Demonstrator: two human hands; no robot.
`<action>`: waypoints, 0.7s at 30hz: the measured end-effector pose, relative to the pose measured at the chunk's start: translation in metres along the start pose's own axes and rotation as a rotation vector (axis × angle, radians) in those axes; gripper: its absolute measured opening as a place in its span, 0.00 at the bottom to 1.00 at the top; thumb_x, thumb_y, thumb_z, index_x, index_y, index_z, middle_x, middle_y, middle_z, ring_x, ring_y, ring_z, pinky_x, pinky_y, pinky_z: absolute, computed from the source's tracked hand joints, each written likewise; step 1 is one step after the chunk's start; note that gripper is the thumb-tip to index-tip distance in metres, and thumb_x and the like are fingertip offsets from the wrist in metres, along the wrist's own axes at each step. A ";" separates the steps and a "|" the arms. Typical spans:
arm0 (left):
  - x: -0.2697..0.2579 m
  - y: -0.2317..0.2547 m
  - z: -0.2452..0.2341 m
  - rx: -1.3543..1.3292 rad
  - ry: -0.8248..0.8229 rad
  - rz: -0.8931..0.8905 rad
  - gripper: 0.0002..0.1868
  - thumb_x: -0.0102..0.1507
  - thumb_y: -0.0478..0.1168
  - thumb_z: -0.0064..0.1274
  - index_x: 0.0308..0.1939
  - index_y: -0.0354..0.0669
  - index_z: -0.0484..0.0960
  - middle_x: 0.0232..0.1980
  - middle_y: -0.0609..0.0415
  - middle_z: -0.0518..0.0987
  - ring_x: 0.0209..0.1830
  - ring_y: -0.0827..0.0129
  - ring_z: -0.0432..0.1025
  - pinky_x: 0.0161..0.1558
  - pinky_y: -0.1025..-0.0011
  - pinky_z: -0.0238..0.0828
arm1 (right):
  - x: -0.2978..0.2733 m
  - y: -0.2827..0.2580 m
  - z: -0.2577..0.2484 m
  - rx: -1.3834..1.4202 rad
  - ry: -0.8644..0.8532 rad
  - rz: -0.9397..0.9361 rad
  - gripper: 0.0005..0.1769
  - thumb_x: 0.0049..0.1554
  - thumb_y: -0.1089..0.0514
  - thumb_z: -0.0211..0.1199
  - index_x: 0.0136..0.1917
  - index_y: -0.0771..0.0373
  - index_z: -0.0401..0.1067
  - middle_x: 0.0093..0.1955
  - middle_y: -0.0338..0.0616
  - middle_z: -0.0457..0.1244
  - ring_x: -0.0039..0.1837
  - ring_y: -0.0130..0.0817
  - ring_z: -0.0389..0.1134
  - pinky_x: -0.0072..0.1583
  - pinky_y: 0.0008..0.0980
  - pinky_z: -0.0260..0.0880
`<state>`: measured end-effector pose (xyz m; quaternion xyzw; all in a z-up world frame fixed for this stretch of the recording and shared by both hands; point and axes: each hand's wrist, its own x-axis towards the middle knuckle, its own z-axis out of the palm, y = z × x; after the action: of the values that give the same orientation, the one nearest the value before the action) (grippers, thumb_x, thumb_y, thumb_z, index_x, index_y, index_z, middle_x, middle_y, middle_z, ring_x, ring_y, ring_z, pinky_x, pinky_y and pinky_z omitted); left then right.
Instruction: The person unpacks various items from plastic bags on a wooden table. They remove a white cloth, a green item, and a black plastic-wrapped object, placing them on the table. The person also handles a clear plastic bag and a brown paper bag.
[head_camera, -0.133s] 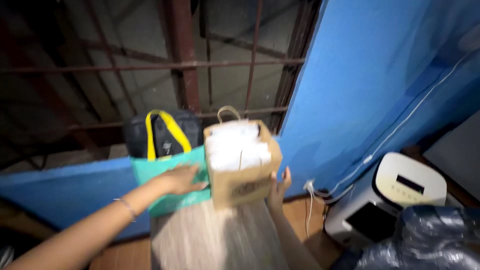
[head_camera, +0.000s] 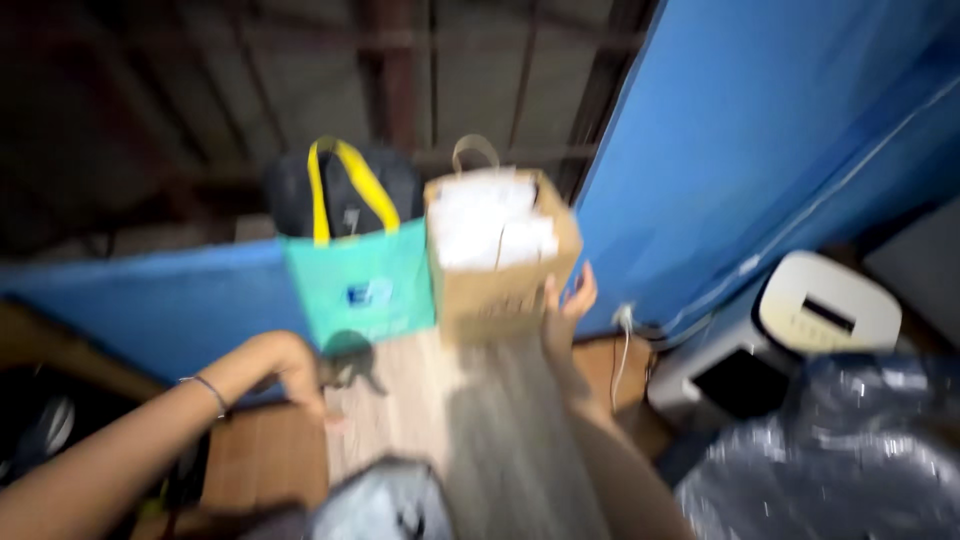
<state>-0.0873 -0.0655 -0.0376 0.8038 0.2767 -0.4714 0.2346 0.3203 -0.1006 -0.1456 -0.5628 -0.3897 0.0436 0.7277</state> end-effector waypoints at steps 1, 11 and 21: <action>-0.004 0.003 0.034 0.021 -0.119 -0.044 0.64 0.56 0.82 0.47 0.77 0.34 0.56 0.81 0.38 0.53 0.81 0.47 0.49 0.76 0.57 0.48 | -0.008 -0.011 -0.001 -0.043 -0.019 -0.013 0.38 0.63 0.54 0.64 0.79 0.61 0.51 0.76 0.51 0.45 0.74 0.44 0.52 0.72 0.43 0.55; 0.087 -0.004 0.226 -0.919 0.258 0.116 0.34 0.61 0.62 0.64 0.56 0.38 0.77 0.52 0.45 0.78 0.48 0.61 0.72 0.47 0.63 0.74 | -0.090 -0.088 -0.010 -0.189 -0.122 -0.156 0.34 0.61 0.56 0.65 0.75 0.61 0.54 0.71 0.51 0.48 0.68 0.42 0.53 0.66 0.40 0.59; 0.168 0.008 0.032 -1.132 1.126 0.298 0.19 0.63 0.47 0.54 0.29 0.33 0.86 0.26 0.49 0.82 0.25 0.64 0.74 0.32 0.66 0.69 | -0.159 -0.141 -0.033 -0.163 -0.919 0.169 0.43 0.55 0.42 0.66 0.78 0.58 0.59 0.74 0.51 0.61 0.72 0.44 0.61 0.70 0.40 0.62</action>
<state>-0.0344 -0.0539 -0.1996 0.7083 0.4398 0.2516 0.4916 0.1772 -0.2572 -0.1097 -0.5702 -0.6263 0.3164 0.4273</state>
